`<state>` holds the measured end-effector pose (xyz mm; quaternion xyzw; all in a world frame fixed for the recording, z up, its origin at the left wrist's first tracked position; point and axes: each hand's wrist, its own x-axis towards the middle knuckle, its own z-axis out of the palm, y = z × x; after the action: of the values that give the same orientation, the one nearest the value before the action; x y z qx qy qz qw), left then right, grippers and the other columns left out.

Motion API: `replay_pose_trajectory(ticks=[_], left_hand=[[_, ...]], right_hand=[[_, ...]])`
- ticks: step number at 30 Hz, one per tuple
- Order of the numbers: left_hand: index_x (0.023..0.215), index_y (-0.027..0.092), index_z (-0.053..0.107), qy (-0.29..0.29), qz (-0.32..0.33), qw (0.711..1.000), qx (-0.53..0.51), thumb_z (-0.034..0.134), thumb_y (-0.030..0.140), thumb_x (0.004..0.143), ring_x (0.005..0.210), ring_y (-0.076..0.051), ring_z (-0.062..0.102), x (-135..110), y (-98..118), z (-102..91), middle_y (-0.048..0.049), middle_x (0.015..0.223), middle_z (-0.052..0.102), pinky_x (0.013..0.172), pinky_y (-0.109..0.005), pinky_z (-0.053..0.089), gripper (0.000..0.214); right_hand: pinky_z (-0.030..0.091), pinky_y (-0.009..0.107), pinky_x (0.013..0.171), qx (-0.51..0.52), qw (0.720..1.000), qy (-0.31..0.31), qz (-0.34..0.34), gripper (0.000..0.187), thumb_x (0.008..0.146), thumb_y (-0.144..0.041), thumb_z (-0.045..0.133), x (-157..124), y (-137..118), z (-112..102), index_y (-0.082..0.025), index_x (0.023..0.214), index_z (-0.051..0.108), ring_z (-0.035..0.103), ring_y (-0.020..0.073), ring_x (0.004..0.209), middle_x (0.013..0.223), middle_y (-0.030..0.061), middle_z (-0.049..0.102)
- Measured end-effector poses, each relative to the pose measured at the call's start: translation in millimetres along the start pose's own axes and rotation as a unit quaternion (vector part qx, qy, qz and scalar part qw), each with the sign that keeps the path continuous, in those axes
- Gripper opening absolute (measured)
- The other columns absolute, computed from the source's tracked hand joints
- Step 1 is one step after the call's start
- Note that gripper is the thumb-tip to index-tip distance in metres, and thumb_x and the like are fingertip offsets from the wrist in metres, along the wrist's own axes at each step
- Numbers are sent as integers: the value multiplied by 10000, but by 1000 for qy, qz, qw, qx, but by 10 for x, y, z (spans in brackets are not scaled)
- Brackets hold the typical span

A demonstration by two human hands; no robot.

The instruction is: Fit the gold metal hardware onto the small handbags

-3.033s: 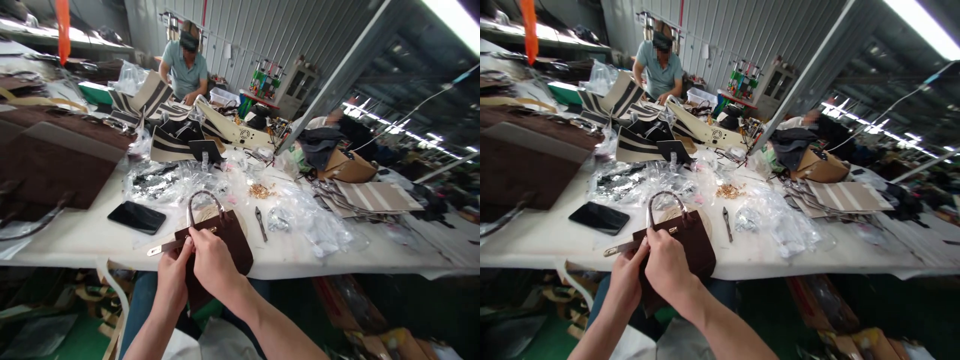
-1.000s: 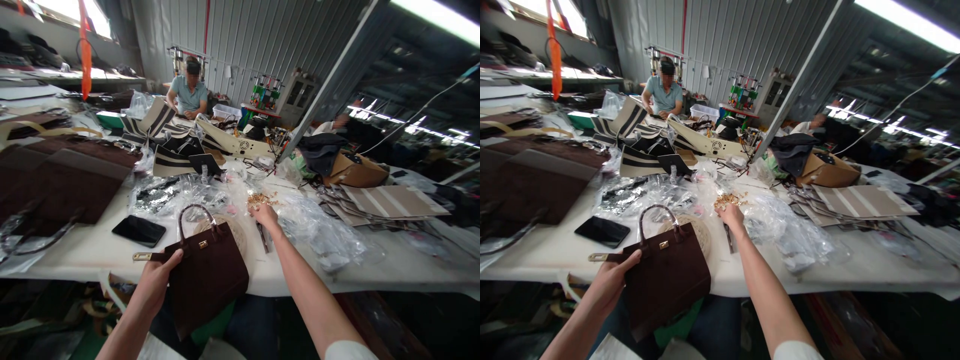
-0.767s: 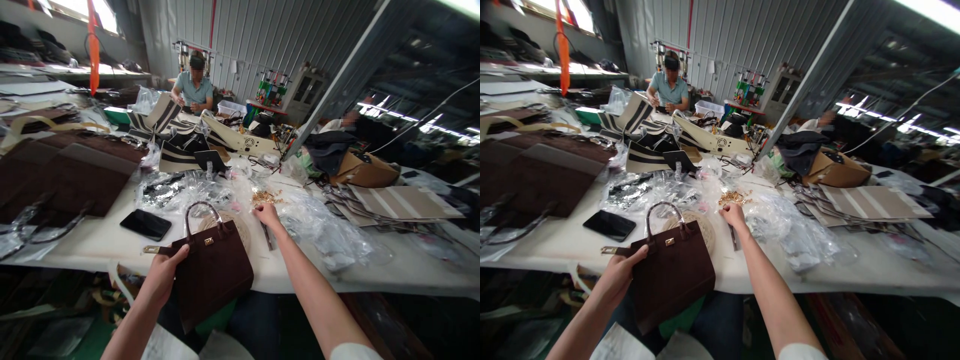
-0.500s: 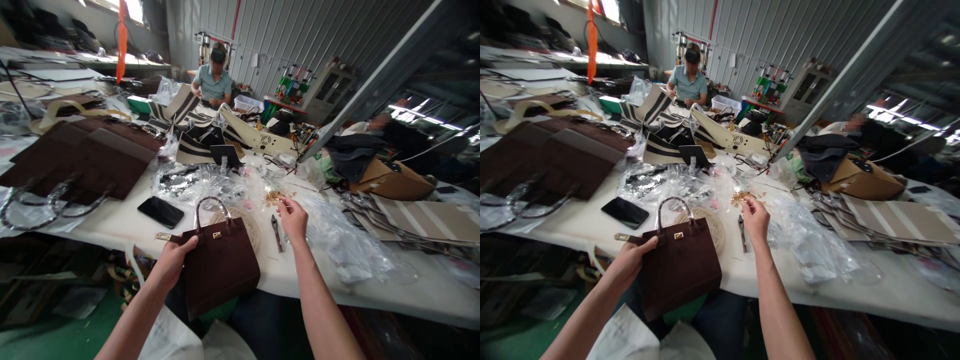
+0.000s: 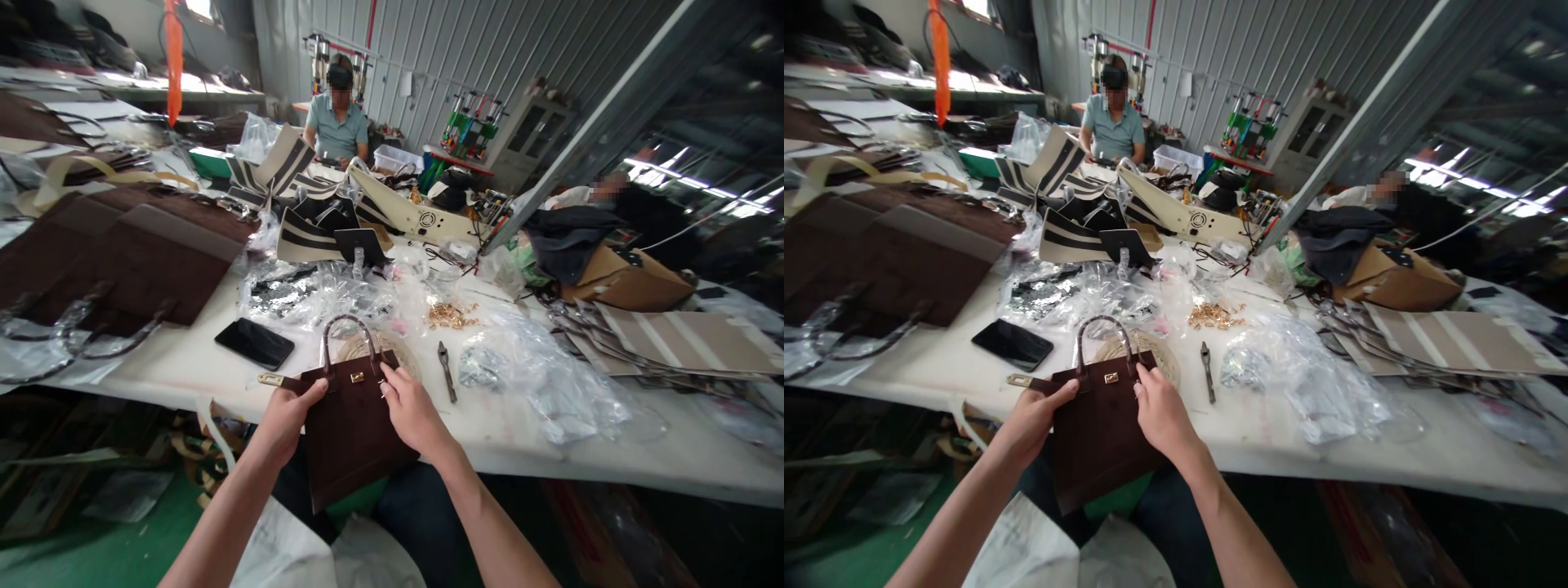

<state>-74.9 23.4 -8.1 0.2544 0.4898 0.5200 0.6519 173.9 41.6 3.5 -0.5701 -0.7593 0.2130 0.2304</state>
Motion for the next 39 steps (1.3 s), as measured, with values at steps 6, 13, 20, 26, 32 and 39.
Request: replay_pose_trajectory(ticks=[6,13,20,26,32,39], left_hand=[[1280,127,829,-11,17,1000,0,1019,581,727,1114,-423,801,-34,13,43,-185,1167,864,1033,-509,611,740],[1309,122,821,4,26,1000,11,1014,581,734,1117,-432,804,-6,-15,89,-184,1121,869,1032,-534,619,760],[1191,115,848,22,12,1000,-18,1031,597,704,1075,-432,814,-79,-38,152,-184,1072,870,976,-518,646,709],[1154,127,861,32,12,998,-52,1025,564,704,998,-402,828,-86,-129,273,-161,1025,872,993,-528,644,649],[1214,126,847,16,-14,998,-53,1016,547,712,1034,-413,824,-115,-209,346,-159,1027,874,996,-523,641,677],[1198,108,837,37,1,999,-37,1006,587,711,1028,-421,818,-125,-181,355,-166,1014,868,942,-505,649,704]], right_hand=[[660,413,856,91,992,84,32,318,1104,-322,579,47,-98,-104,-203,1286,811,782,290,924,1125,139,776],[666,410,889,181,960,204,61,303,1120,-500,561,422,32,-214,-238,1210,684,828,298,984,1111,122,820],[583,322,668,189,977,96,32,308,1103,-520,528,667,204,-254,-250,1230,604,704,203,657,915,23,737],[423,207,498,281,921,-268,36,362,1035,-534,690,750,324,-676,-220,1214,665,584,131,513,682,-45,693],[507,206,519,225,927,-289,84,281,942,-371,753,579,229,-860,-199,1164,772,793,217,776,882,75,842],[614,260,637,173,935,-308,33,194,900,-241,728,410,291,-1066,-214,1046,853,798,195,719,938,44,824]])
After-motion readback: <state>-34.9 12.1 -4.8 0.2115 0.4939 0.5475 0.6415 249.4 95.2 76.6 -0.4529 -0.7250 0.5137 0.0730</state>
